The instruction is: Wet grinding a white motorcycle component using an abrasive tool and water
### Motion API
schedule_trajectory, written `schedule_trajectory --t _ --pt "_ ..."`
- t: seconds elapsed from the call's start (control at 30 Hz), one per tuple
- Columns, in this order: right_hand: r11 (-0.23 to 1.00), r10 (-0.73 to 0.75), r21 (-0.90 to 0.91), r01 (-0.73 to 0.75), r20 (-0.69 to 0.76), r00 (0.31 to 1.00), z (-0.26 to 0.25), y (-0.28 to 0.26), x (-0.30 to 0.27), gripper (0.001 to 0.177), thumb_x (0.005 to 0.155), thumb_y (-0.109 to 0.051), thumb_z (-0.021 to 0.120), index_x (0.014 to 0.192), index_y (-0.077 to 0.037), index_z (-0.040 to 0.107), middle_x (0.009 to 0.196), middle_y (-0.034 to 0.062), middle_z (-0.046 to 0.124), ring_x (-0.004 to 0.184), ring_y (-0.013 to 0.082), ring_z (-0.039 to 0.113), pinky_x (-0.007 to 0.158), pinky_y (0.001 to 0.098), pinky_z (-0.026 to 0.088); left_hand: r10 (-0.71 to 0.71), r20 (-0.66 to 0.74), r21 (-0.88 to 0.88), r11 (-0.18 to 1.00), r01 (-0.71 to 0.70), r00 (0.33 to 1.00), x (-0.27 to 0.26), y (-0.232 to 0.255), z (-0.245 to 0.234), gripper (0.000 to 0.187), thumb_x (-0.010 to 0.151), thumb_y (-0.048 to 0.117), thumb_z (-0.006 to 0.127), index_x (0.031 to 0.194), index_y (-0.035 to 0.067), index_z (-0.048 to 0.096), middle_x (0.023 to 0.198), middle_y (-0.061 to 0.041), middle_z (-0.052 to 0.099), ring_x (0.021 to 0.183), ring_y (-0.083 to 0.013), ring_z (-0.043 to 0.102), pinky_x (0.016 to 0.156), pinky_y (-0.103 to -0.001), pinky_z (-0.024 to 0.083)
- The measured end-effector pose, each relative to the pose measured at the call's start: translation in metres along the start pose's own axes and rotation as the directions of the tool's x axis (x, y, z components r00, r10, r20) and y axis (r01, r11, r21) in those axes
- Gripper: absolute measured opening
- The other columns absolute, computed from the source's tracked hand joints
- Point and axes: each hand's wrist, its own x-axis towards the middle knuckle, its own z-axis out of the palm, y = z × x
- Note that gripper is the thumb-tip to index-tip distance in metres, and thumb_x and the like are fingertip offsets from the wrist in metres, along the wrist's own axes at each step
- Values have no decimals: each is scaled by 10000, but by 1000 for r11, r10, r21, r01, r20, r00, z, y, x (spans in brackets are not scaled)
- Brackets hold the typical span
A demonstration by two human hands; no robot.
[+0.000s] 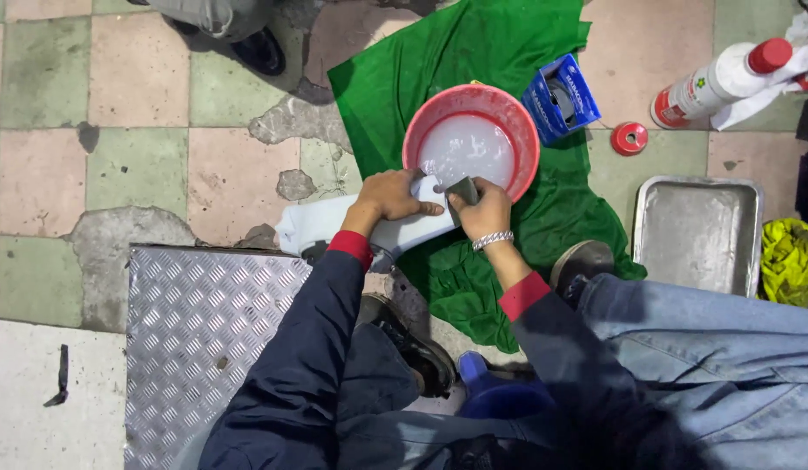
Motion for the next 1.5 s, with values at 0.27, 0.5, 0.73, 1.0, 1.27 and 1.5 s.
schedule_trajectory --t 0.27,0.5,0.73,1.0,1.27,1.5 --pt "960 -164 -242 142 -70 984 -7 -11 -32 357 790 -335 833 1053 -108 751 925 159 747 966 395 715 916 472 502 -15 -28 -35 999 14 1000 -17 9 10 941 769 813 628 1494 225 507 1309 -222 660 1265 -424 615 1054 -531 485" --pt "961 -247 -163 222 -152 957 12 5 -34 288 831 -264 812 1088 -201 697 905 71 746 991 293 672 1019 405 358 -3 8 -15 1000 3 1000 -3 2 10 972 754 877 581 1512 277 479 1347 -197 644 1297 -396 593 1068 -507 479" --pt "964 -265 -76 255 -190 945 12 8 -32 237 854 -261 789 1075 -216 719 971 41 769 1000 247 704 1032 353 362 -30 -34 -23 999 29 999 4 4 15 940 734 840 626 1500 311 494 1308 -181 666 1257 -396 624 1048 -510 495" --pt "944 -292 -213 251 -187 938 19 7 -31 260 895 -346 741 1056 -142 726 1006 46 740 1078 222 668 1149 397 276 -9 -10 -29 1000 9 1000 -2 4 14 975 758 854 604 1519 255 492 1352 -196 637 1291 -394 601 1070 -491 473" --pt "947 -270 -225 230 -169 948 23 12 -29 296 923 -380 708 1020 -101 730 933 91 749 1029 259 695 1196 416 240 -3 -36 -18 1000 2 999 8 0 21 947 749 834 624 1501 270 509 1313 -201 662 1259 -405 624 1046 -505 495" --pt "946 -320 -129 296 -261 911 15 8 -31 299 853 -320 819 1002 -71 745 903 141 741 964 339 703 1091 418 375 15 -63 -9 1000 -16 998 -2 8 14 846 792 707 649 1485 235 539 1295 -223 680 1250 -424 634 1036 -534 495"
